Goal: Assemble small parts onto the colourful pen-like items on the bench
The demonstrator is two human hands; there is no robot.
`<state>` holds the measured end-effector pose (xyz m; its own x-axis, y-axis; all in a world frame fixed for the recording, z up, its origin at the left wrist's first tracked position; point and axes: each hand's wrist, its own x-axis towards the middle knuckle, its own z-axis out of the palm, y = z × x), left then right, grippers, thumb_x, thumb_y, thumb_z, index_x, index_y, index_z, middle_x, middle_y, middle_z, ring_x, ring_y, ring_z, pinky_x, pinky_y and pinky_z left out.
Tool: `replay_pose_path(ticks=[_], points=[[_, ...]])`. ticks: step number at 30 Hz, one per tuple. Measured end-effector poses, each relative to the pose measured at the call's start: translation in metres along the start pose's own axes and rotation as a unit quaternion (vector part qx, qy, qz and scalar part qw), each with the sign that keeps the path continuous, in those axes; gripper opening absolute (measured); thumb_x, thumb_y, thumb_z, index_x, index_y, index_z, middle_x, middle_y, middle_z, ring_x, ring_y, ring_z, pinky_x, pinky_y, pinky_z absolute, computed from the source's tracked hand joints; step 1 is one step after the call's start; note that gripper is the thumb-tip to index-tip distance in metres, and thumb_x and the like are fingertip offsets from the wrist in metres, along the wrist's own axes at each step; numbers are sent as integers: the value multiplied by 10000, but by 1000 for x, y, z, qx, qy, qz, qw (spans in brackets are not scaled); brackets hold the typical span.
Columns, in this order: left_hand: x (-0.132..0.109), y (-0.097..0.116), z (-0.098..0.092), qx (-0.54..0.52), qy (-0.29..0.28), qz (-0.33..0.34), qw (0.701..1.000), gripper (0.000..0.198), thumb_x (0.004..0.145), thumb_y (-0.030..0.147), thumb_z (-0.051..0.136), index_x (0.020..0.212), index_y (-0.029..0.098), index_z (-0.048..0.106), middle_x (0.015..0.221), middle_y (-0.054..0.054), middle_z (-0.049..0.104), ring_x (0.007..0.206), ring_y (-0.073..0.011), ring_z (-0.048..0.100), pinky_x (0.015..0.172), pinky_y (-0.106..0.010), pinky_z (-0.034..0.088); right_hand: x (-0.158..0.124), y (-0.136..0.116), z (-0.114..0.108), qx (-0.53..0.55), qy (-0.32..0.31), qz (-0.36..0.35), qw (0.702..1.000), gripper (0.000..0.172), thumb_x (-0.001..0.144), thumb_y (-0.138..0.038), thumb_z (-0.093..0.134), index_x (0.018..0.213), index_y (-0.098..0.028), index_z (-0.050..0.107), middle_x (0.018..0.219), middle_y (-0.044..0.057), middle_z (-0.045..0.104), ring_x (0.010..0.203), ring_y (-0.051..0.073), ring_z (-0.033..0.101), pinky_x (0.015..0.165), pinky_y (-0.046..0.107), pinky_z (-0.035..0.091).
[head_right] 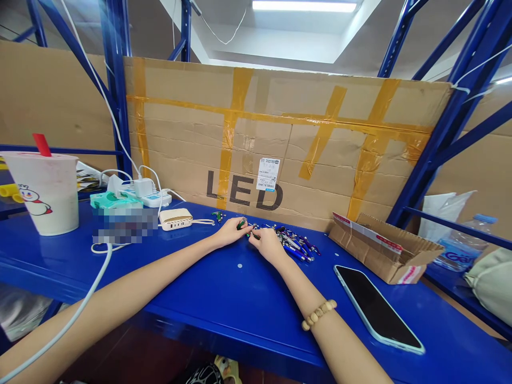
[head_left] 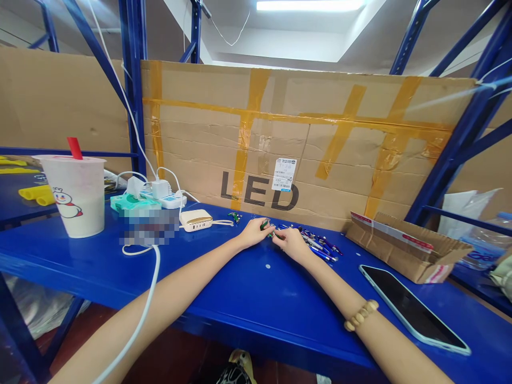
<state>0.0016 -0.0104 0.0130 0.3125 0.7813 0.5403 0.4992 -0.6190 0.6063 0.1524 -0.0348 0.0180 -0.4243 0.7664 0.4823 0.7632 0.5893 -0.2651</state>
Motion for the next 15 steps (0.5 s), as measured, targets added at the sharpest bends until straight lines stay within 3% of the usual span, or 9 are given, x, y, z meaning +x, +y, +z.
replay_pose_path(ticks=[4, 8, 15], points=[[-3, 2, -1, 65, -27, -55, 996, 326, 771, 433, 391, 594, 170, 465, 585, 18, 518, 571, -124, 472, 527, -221, 332, 0, 7, -4, 29, 90, 15, 995, 310, 777, -307, 379, 580, -140, 551, 452, -22, 436, 463, 86, 333, 477, 207, 240], [-7, 8, -2, 158, -79, -39, 983, 272, 791, 378, 375, 673, 196, 538, 696, -1, 607, 662, -164, 559, 554, -232, 376, 0, 3, -4, 42, 171, 10, 984, 348, 806, -356, 356, 708, -138, 609, 508, -8, 470, 478, 95, 368, 484, 208, 270], [-10, 17, -4, 220, -90, -27, 971, 231, 830, 325, 317, 890, 220, 514, 908, -28, 634, 839, -204, 593, 667, -271, 429, -1, -15, -1, 69, 151, 42, 985, 360, 805, -356, 356, 664, -149, 614, 471, 0, 507, 463, 118, 434, 472, 212, 314]])
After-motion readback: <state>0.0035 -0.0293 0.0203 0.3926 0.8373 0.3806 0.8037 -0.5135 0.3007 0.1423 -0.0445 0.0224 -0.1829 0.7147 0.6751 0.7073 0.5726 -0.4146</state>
